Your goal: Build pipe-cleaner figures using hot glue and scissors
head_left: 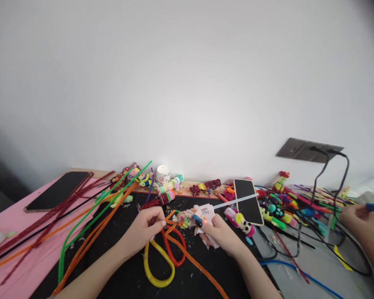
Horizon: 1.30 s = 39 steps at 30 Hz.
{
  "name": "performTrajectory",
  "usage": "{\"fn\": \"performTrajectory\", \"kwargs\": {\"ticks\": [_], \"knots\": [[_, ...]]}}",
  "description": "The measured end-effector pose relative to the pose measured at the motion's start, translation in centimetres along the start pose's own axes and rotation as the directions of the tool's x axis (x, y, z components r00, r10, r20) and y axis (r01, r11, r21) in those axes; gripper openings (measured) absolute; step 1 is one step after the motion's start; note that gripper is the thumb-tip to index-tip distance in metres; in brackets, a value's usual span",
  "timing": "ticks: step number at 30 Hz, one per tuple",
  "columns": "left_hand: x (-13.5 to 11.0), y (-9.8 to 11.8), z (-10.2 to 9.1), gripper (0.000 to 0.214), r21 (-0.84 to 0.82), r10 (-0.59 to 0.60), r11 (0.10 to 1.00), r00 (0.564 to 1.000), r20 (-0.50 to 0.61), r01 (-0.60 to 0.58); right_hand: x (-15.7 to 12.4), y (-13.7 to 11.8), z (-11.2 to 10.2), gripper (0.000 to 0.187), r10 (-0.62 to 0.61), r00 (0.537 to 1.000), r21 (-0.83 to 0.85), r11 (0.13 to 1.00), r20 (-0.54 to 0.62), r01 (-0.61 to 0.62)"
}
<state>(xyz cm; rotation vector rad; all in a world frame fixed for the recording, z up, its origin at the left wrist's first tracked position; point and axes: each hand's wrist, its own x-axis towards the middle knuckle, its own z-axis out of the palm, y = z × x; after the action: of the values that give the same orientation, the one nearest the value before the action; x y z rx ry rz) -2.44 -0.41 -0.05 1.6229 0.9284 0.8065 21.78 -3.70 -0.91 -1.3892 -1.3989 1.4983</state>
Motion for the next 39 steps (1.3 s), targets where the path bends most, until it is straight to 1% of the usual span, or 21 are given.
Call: {"fn": "performTrajectory", "kwargs": {"ticks": [13, 27, 39], "knots": [[-0.05, -0.03, -0.03, 0.018, 0.001, 0.016, 1.000, 1.000, 0.013, -0.016, -0.24, -0.53, 0.16, 0.030, 0.028, 1.000, -0.021, 0.999, 0.013, -0.028], [-0.07, 0.14, -0.22, 0.018, 0.004, 0.013, 1.000, 1.000, 0.004, -0.013, -0.39, -0.65, -0.16, 0.042, 0.046, 0.999, -0.023, 0.999, 0.006, -0.046], [-0.08, 0.32, -0.35, 0.019, -0.005, 0.019, 1.000, 1.000, -0.010, -0.019, -0.55, -0.76, -0.50, 0.031, 0.066, 0.998, -0.047, 0.997, -0.012, -0.066]]}}
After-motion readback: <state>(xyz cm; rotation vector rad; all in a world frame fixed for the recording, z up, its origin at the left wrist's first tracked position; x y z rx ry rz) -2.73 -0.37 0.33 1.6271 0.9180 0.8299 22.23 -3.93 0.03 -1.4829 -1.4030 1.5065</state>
